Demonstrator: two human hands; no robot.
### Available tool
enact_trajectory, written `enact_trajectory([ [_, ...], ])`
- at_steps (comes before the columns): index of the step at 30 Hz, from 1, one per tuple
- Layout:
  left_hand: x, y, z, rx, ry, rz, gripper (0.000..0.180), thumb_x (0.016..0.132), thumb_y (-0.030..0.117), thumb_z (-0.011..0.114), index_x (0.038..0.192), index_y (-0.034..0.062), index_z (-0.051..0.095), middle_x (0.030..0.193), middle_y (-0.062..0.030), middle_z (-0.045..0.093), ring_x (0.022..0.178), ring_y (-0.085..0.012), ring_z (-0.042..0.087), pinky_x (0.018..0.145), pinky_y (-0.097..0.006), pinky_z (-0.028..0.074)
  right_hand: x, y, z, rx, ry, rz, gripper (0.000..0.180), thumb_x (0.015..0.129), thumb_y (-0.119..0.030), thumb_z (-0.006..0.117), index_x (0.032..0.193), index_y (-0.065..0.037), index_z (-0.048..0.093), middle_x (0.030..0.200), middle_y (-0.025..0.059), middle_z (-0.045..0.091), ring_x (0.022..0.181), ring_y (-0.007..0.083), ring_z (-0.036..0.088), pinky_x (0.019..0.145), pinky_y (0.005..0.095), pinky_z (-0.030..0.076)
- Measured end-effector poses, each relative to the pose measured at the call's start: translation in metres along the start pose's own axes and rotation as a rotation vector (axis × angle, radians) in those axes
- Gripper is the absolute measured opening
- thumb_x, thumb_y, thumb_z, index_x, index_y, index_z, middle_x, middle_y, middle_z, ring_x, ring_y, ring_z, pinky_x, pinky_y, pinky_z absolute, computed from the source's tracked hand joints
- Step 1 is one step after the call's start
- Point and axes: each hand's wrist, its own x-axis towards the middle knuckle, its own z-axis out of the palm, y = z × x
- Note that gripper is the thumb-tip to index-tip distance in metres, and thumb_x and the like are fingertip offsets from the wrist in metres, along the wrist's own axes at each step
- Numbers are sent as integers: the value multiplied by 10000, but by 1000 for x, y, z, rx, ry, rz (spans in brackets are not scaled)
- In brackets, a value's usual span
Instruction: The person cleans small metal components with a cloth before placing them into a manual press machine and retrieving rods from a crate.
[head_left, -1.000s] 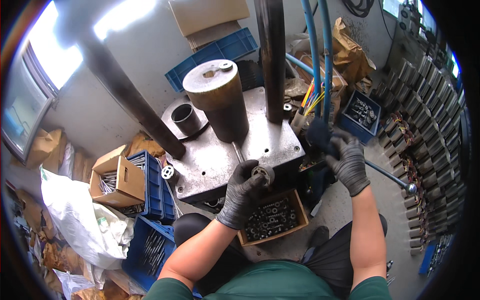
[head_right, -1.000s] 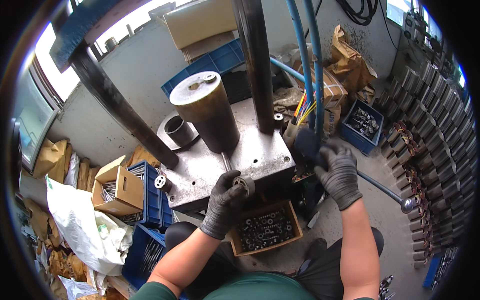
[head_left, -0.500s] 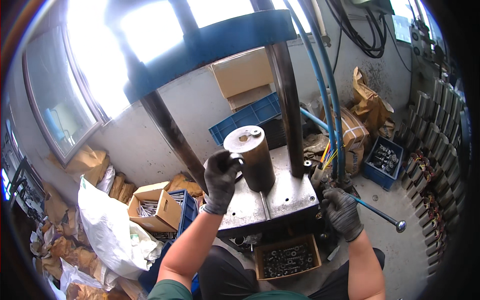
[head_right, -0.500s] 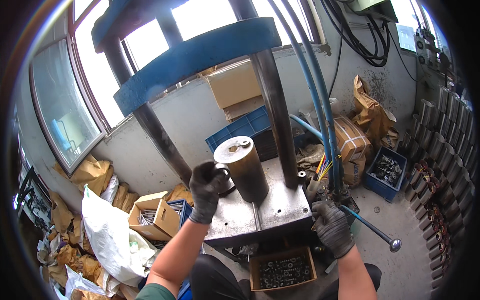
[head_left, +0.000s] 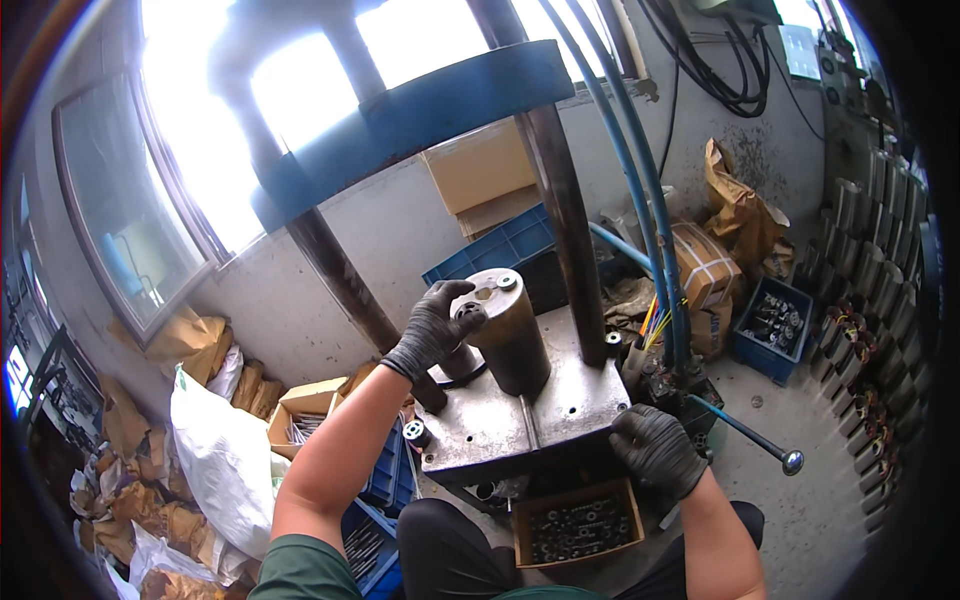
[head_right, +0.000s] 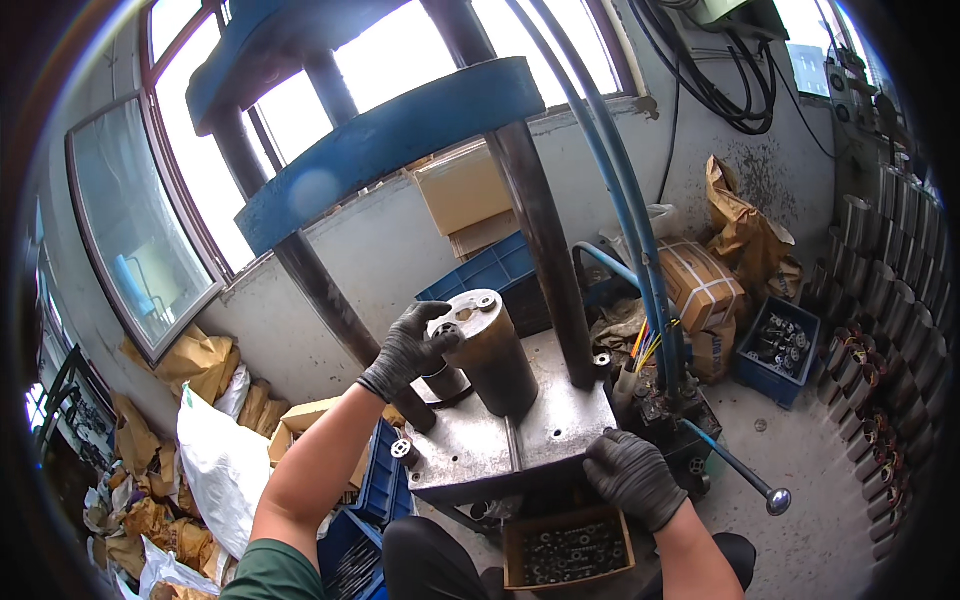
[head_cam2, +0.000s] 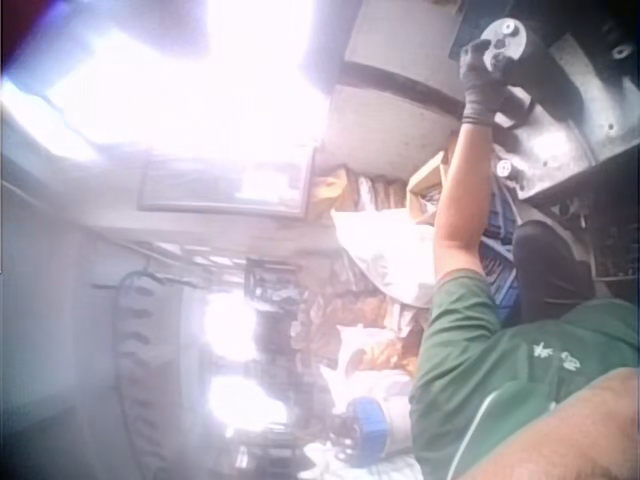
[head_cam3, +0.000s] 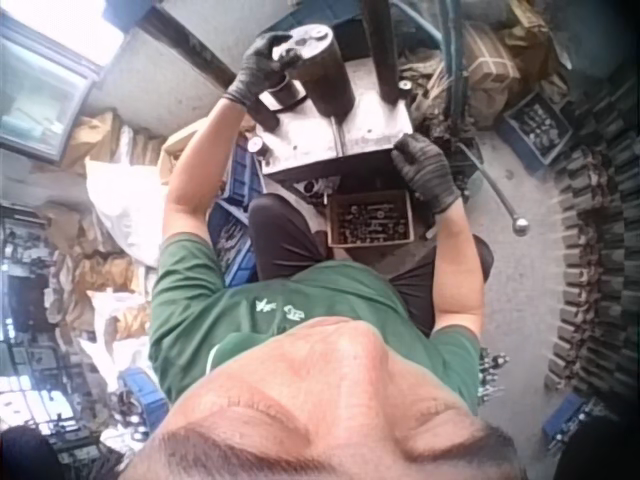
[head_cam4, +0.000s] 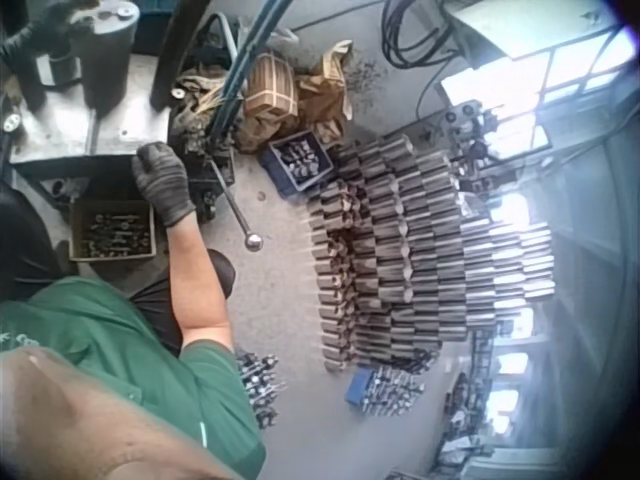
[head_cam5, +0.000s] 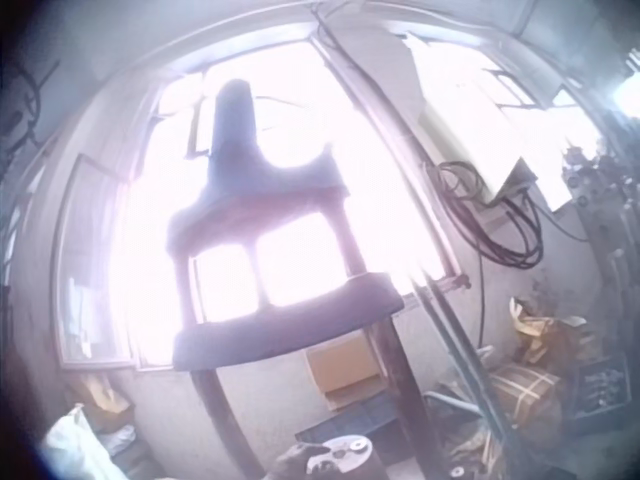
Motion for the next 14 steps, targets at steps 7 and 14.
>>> enact_trajectory([
  [7,-4,5,5,-5,-46,-112,437,868,71,813,1275,21,663,1138,-141,726,1071,-211,696,967,-345,563,-9,1,4,32,-56,-33,147,902,-194,729,962,-70,678,926,169,689,904,404,683,817,484,566],
  [14,-66,14,3,-103,353,-141,304,915,72,776,1206,57,686,1038,-130,767,970,-239,757,887,-353,594,-13,8,24,-12,-65,-16,190,920,-223,732,1026,-72,688,959,178,709,941,396,695,840,475,568],
])
